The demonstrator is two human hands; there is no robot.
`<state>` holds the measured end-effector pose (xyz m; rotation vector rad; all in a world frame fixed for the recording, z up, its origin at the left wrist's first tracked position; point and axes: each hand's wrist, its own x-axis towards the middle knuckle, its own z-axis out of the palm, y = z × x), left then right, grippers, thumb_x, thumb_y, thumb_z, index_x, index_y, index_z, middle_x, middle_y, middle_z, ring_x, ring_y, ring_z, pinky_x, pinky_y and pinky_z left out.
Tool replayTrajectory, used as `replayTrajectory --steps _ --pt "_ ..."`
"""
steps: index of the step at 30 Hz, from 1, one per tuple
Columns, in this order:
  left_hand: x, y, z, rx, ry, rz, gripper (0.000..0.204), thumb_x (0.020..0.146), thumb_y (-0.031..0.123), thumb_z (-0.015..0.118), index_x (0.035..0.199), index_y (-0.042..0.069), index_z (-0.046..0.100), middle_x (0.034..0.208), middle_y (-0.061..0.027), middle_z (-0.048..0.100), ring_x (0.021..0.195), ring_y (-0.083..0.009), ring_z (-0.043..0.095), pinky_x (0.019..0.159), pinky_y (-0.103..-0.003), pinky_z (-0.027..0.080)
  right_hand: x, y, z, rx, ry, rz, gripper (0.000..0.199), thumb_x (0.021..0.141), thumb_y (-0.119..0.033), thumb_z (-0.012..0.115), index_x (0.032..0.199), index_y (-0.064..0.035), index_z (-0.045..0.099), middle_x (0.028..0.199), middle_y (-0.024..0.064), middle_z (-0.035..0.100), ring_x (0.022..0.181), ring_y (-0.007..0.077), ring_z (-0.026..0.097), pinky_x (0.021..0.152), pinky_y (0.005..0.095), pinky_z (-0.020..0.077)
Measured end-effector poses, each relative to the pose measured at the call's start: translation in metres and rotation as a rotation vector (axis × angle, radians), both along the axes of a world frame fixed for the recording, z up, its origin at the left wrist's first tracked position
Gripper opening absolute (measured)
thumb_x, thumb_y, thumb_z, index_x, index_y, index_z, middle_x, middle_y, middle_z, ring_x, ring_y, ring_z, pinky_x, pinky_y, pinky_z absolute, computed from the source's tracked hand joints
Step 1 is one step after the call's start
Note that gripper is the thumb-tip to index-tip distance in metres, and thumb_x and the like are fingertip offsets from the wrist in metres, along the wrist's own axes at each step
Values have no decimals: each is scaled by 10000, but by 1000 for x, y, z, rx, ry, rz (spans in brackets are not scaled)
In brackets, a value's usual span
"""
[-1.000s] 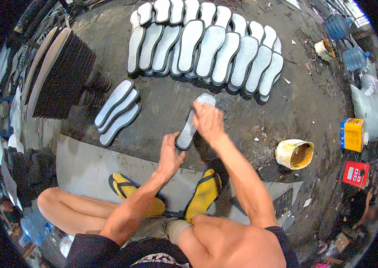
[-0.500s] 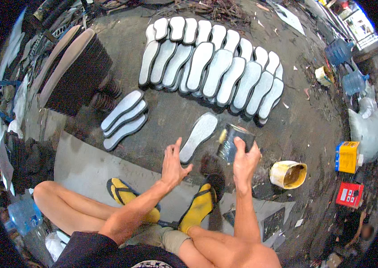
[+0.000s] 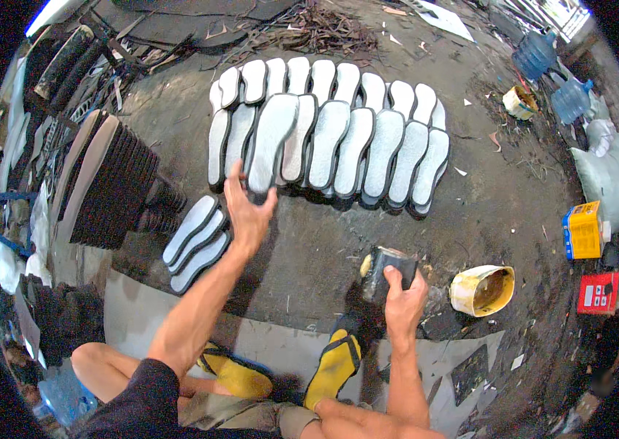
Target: The person sits on the floor and applies glue to white shoe insoles using a brush. They pick up each insole, spread glue evenly, and place it back in a row. The process is repeated for multiple insoles.
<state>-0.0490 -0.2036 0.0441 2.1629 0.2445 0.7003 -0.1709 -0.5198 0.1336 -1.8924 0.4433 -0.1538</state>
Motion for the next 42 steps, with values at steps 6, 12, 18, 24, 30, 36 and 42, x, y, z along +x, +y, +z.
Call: replayTrajectory --steps 6,12,18,24,30,36,42 --pt "25 18 -30 31 124 172 916 879 188 862 1636 -54 406 1421 -320 532 1364 -466 510 1227 -512 402 -3 0 9 56 43 -31 309 1031 -213 732 1209 31 798 989 56 785 870 157 677 812 346 554" --pt "-100 129 -56 319 371 468 757 962 278 758 1620 13 495 1541 -271 574 1497 -454 472 1252 -608 333 -7 -8 1 178 5 -5 310 1030 -207 731 1221 29 793 1041 41 783 906 139 692 830 333 575" --pt "-185 166 -48 438 585 313 601 924 293 805 1482 164 622 1459 -210 626 1453 -421 522 1188 -655 357 -11 10 -1 196 75 6 237 1026 -194 735 1153 -1 786 994 9 749 858 108 655 778 310 543" --pt "-192 153 -1 401 514 99 589 790 240 882 1332 128 681 1216 -181 639 1245 -414 587 1050 -597 457 -7 20 2 253 33 69 305 1025 -230 736 1182 23 801 971 40 777 830 132 679 776 337 568" --pt "-188 -12 -5 110 340 -224 586 834 246 930 1358 82 727 1234 -208 584 1170 -392 586 1033 -502 516 16 35 -34 317 34 53 223 1025 -193 749 1145 -9 788 1006 23 797 866 120 729 801 309 591" --pt "-197 -86 -14 142 572 -279 722 843 204 924 1516 139 671 1388 -235 554 1299 -436 542 1102 -540 474 49 57 -98 -373 133 280 310 983 -202 695 1160 42 767 991 299 792 963 498 778 869 542 595" --pt "-226 -74 -11 186 677 -360 817 848 112 870 1618 129 596 1433 -275 514 1322 -463 523 1118 -546 470 98 71 -105 -673 -104 690 337 941 -160 704 1260 -87 787 1113 198 815 1106 438 748 967 554 595"
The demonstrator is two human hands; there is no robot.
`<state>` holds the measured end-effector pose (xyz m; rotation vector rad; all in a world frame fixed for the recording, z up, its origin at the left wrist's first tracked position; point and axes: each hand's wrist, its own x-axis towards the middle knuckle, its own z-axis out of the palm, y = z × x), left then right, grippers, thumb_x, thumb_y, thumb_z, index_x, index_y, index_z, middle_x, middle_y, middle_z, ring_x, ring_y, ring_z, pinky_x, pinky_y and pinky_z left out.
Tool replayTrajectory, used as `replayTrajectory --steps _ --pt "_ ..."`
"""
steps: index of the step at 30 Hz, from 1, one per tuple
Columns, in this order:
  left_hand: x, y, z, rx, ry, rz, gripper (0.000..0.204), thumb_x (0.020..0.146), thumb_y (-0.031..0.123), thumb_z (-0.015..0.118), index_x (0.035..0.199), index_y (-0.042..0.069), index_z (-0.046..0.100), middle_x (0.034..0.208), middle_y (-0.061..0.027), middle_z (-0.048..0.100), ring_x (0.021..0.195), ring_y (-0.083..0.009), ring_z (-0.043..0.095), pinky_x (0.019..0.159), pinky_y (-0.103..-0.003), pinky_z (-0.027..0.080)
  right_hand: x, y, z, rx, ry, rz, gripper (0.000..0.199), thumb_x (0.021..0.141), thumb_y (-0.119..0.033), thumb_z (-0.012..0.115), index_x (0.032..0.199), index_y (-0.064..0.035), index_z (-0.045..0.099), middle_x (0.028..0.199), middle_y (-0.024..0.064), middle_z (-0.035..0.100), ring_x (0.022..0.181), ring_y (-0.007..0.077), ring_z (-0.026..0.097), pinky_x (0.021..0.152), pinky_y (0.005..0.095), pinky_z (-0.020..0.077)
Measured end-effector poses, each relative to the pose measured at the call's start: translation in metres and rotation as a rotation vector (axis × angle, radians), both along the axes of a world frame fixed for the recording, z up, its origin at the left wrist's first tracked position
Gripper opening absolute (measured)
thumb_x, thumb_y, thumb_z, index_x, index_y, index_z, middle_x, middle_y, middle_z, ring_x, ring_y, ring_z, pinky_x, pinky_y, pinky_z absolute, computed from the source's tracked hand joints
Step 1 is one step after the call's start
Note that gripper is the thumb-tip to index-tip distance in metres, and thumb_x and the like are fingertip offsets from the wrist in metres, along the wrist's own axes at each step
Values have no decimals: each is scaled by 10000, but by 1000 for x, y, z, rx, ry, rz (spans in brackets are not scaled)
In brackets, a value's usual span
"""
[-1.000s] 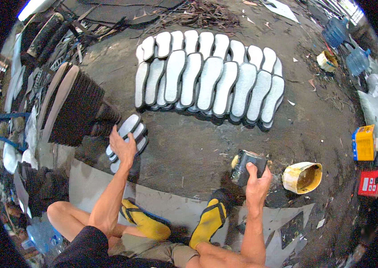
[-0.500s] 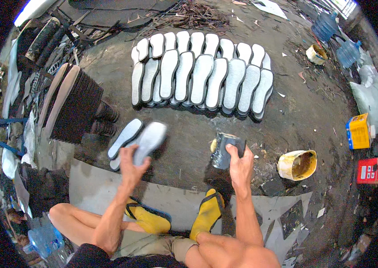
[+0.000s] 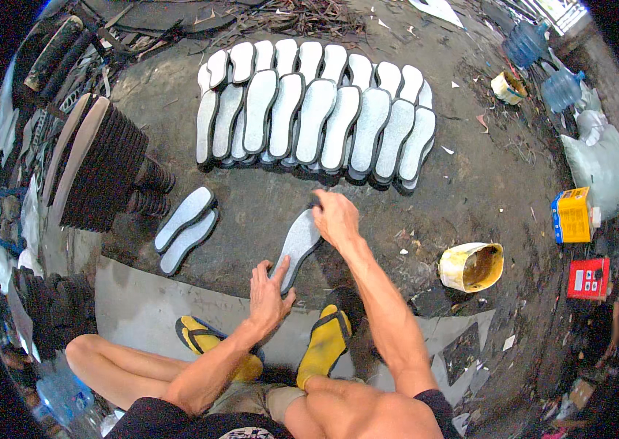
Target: The person sits on the floor and applies glue to white shoe insoles using a brush. They pick up each insole, spread glue evenly, and place it back in a row. The process is repeated for multiple insoles.
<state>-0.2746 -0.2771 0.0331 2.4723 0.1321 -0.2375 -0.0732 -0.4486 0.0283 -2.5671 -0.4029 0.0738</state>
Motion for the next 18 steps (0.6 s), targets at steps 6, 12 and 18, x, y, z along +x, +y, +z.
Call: replayTrajectory --steps 6,12,18 --pt "0 1 -3 -69 37 20 826 879 69 843 1651 117 554 1497 -310 482 1358 -489 497 1142 -543 462 31 5 15 -137 -23 578 405 865 -91 739 1265 -129 793 1182 111 817 1135 363 726 1010 465 590" --pt "1 6 -6 -156 10 34 805 872 52 863 1624 98 579 1502 -320 492 1382 -505 503 1182 -538 456 -68 -24 22 44 -119 189 342 894 -105 733 1231 -61 769 1096 188 798 1003 402 767 933 519 620" --pt "31 -3 -10 -173 -78 20 814 850 71 898 1604 80 592 1470 -297 510 1355 -488 520 1167 -530 471 -18 -31 5 54 -144 60 364 952 -172 748 1299 -62 738 1076 194 790 1003 417 764 901 531 608"
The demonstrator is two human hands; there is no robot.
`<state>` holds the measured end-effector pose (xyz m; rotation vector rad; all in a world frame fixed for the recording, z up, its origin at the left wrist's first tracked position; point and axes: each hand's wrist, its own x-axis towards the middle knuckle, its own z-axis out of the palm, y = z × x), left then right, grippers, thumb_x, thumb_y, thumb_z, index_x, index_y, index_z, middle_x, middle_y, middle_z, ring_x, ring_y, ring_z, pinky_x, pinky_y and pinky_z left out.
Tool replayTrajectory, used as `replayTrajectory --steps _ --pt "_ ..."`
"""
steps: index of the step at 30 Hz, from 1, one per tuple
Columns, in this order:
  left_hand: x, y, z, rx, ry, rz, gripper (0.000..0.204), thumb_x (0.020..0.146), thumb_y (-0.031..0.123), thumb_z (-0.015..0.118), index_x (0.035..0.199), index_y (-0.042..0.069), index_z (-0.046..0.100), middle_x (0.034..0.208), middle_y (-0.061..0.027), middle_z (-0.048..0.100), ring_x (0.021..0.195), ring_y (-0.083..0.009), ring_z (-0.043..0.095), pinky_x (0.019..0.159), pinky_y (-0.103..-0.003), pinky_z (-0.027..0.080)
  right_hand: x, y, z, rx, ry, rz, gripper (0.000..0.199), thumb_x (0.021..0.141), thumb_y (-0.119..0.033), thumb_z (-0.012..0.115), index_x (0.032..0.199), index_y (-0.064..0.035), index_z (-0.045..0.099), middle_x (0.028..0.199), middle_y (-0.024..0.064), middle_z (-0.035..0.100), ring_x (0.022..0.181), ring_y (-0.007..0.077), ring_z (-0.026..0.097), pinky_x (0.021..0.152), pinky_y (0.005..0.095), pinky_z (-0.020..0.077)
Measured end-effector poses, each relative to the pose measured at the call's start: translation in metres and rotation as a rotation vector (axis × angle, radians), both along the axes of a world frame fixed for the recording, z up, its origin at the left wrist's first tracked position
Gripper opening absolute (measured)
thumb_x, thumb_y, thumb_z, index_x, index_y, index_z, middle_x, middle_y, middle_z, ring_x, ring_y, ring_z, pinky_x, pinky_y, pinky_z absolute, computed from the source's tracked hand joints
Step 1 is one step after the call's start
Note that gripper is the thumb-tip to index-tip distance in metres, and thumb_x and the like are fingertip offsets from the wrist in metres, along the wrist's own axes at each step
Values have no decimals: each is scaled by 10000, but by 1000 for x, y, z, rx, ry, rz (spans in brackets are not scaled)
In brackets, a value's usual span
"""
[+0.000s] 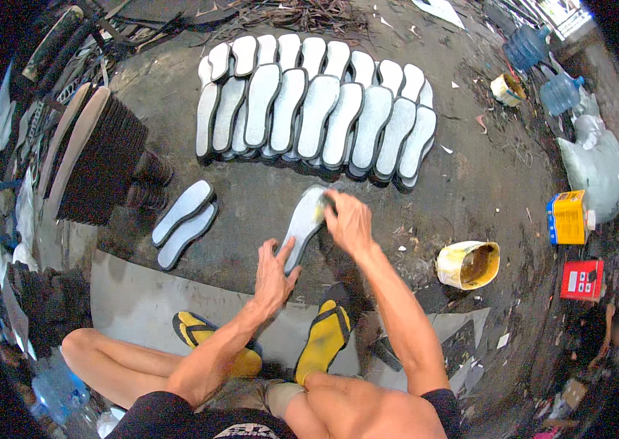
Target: The person sits on the floor and applies glue to white shoe insoles using a brush. They pick up each insole, spread glue evenly, and place it back in a row. The process is repeated for multiple insoles.
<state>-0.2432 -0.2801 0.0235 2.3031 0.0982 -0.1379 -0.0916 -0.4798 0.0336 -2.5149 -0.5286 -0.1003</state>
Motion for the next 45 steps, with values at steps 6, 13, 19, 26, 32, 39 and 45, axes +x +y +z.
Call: replayTrajectory --steps 6,13,19,26,32,39,45 --pt "8 15 -13 -72 -25 -58 731 876 4 806 1575 18 594 1463 -280 538 1354 -475 535 1176 -530 472 8 4 -20 -59 65 -15 311 944 -182 749 1243 -96 747 1086 192 788 1024 420 752 883 550 598" --pt "-1 48 -20 -53 -26 -215 694 878 -94 632 1565 -113 534 1481 -285 558 1339 -471 542 1193 -504 467 -117 32 17 -68 225 348 393 867 -149 784 1255 -107 749 988 138 775 963 365 751 843 508 629" --pt "-2 18 -7 4 13 -72 754 876 18 829 1555 -103 522 1464 -260 547 1339 -453 527 1178 -491 470 10 19 21 -11 313 -188 284 957 -228 700 1121 -15 794 1007 292 793 967 492 774 891 604 596" --pt "-5 2 -12 79 5 -9 736 910 14 812 1560 -109 492 1443 -255 542 1319 -446 531 1167 -486 474 40 78 5 -318 150 481 335 846 -158 773 1177 -126 807 986 193 807 1040 418 773 903 549 639" --pt "-3 4 -10 -7 51 6 737 899 -16 804 1560 -105 490 1478 -263 522 1336 -457 514 1177 -501 464 60 44 15 -186 23 78 365 896 -178 772 1259 -135 780 1036 166 794 1010 385 769 885 521 627" --pt "-15 34 -17 -464 55 208 660 862 -152 593 1511 -39 553 1325 -241 672 1191 -384 683 1070 -458 561 -27 63 -11 -174 18 207 328 908 -168 788 1210 -67 712 957 197 764 916 411 765 810 520 629" --pt "-15 83 -13 -373 -83 575 529 880 -137 503 1393 -50 597 1257 -181 722 1077 -253 711 982 -358 596 -116 77 28 19 245 311 286 929 -156 771 1199 -71 731 1016 200 779 959 402 776 817 497 637"
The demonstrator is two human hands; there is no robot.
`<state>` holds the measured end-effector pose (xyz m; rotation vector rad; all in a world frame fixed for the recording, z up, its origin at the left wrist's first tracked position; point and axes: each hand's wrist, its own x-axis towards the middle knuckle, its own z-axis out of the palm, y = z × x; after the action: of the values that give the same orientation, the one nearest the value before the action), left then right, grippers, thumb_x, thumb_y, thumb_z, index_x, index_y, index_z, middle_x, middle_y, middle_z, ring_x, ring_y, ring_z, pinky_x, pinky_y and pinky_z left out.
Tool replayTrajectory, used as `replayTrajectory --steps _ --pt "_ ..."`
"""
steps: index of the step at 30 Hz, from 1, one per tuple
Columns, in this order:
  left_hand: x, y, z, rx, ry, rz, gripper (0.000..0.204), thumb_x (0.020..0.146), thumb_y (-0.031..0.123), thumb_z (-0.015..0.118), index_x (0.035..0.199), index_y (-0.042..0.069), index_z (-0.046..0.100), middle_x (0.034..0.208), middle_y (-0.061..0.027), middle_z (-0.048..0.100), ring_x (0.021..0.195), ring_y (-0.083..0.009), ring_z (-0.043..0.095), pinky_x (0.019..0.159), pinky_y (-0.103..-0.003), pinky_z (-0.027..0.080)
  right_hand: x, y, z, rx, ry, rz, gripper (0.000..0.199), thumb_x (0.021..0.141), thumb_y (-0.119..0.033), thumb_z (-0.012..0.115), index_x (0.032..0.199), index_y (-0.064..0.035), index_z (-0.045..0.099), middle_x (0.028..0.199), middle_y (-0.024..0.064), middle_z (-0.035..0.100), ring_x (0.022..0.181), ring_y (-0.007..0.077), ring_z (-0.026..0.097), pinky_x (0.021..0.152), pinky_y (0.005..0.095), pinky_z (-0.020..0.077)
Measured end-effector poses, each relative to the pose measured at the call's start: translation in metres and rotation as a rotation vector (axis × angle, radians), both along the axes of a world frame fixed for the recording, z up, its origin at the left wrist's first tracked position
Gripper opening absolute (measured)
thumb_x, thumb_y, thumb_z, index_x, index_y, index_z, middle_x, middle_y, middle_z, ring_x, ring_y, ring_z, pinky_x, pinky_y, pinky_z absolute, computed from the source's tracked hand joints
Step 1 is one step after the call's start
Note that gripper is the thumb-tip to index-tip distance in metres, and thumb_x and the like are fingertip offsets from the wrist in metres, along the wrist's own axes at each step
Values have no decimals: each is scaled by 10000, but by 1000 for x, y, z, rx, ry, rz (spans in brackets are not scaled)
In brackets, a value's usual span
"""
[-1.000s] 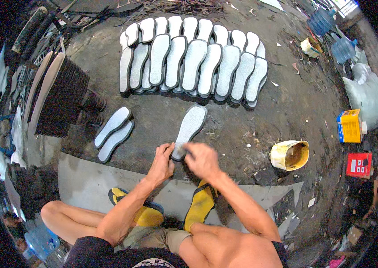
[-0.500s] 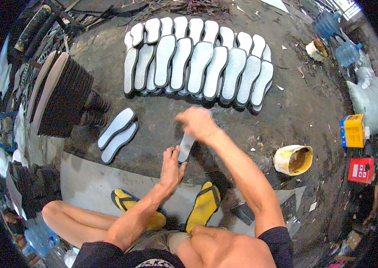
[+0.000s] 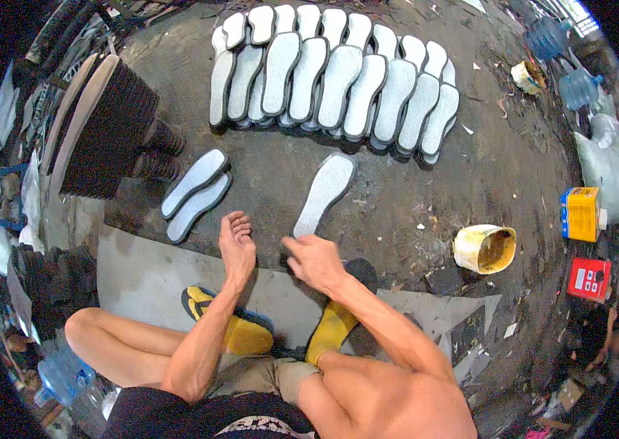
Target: The person sits on the floor and applies glue to white shoe insoles using a brush. They pick up each insole, spread glue evenly, and place it back in a row. The process is repeated for multiple insoles.
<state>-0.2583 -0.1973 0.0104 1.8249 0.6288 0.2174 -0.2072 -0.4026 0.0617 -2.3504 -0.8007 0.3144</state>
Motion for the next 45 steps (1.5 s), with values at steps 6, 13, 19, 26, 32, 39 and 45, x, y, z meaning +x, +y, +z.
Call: replayTrajectory --steps 6,13,19,26,32,39,45 --pt "11 -63 2 381 -99 -366 862 825 101 883 1582 -11 488 1351 -238 628 1232 -407 612 1113 -489 505 53 -95 56 656 327 -955 284 1052 -207 736 1256 -13 770 1098 34 790 963 152 695 895 363 590" --pt "16 -70 16 412 -82 -446 945 803 74 862 1645 12 438 1376 -227 557 1303 -439 535 1154 -534 452 44 -162 44 681 205 -1050 361 1064 -221 720 1322 29 761 1177 73 782 1041 173 695 971 348 562" --pt "146 2 32 537 -470 -82 894 817 100 872 1613 42 469 1330 -198 581 1209 -352 583 1079 -476 488 20 -162 20 613 293 -1170 290 1050 -203 738 1225 24 778 1105 54 775 961 146 680 889 337 562" --pt "264 59 -2 610 -295 68 926 883 218 900 1649 10 423 1369 -241 577 1201 -373 587 1066 -492 498 20 -150 32 718 304 -1157 256 1060 -191 741 1209 14 780 1057 20 770 911 127 668 840 324 550" --pt "149 103 -39 733 -252 98 810 802 49 693 1576 -73 490 1499 -313 578 1448 -492 507 1287 -562 343 13 -156 37 687 332 -1161 258 1055 -177 735 1224 14 777 1053 22 768 906 129 672 825 326 556" --pt "36 191 -17 735 293 -163 782 814 124 697 1581 63 559 1483 -221 612 1429 -458 527 1236 -587 366 13 -156 30 658 386 -1194 282 1028 -195 746 1232 -3 775 1084 22 759 916 118 689 840 305 566" --pt "49 116 24 793 -57 -267 723 783 177 837 1481 117 659 1378 -217 590 1285 -425 560 1119 -557 469 21 -136 24 707 336 -1089 322 1023 -285 754 1149 8 802 980 44 777 853 150 686 808 352 566"
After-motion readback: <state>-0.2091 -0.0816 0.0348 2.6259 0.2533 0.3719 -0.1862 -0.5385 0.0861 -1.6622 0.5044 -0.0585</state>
